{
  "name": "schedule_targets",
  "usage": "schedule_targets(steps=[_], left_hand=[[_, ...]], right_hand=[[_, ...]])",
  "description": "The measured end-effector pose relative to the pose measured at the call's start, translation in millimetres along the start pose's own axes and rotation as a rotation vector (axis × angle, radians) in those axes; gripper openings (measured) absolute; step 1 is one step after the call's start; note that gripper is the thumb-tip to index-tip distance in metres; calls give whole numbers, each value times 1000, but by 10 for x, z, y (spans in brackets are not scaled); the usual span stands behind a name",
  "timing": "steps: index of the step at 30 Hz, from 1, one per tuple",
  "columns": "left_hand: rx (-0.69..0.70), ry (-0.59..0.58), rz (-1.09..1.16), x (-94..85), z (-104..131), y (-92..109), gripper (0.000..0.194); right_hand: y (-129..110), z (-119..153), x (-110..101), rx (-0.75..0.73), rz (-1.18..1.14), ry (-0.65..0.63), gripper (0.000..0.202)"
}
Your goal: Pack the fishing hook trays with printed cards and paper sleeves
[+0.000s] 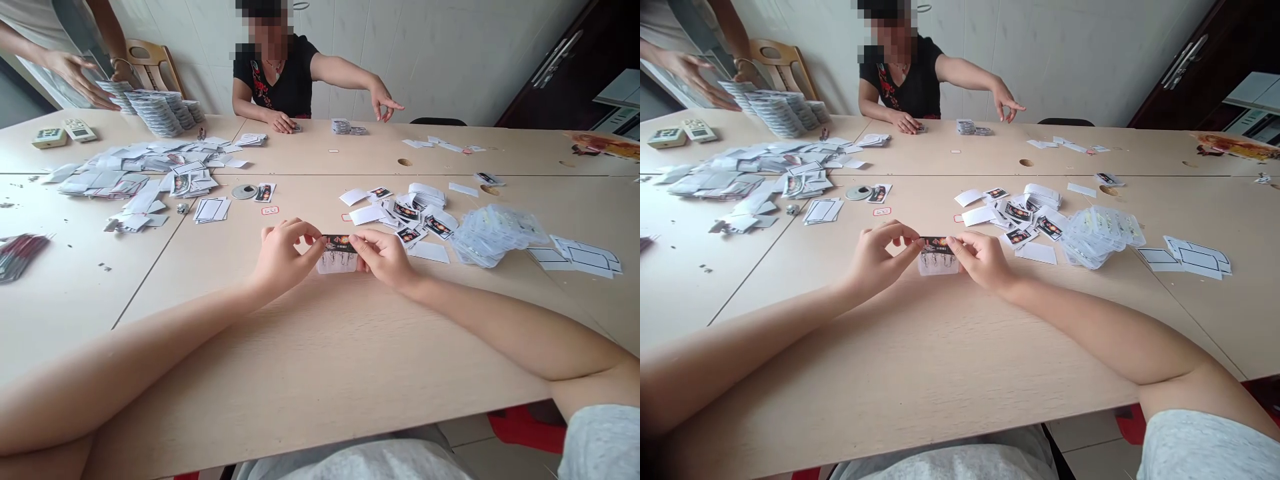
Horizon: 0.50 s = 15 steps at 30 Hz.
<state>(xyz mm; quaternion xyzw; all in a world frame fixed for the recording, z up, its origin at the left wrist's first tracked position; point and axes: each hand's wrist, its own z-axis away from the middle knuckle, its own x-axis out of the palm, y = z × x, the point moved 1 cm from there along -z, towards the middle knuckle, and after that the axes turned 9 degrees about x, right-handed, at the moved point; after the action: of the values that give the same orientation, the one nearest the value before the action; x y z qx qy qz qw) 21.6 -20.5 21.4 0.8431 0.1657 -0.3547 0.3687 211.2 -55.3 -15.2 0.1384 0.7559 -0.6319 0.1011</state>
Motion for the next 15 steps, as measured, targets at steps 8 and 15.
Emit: schedule_targets(steps=[8, 15], left_hand=[[-179, -21, 121, 16, 16, 58, 18], [-182, -5, 173, 25, 15, 40, 22]], right_hand=[[21, -9, 0, 24, 9, 5, 34], [6, -1, 3, 34, 7, 18, 34]])
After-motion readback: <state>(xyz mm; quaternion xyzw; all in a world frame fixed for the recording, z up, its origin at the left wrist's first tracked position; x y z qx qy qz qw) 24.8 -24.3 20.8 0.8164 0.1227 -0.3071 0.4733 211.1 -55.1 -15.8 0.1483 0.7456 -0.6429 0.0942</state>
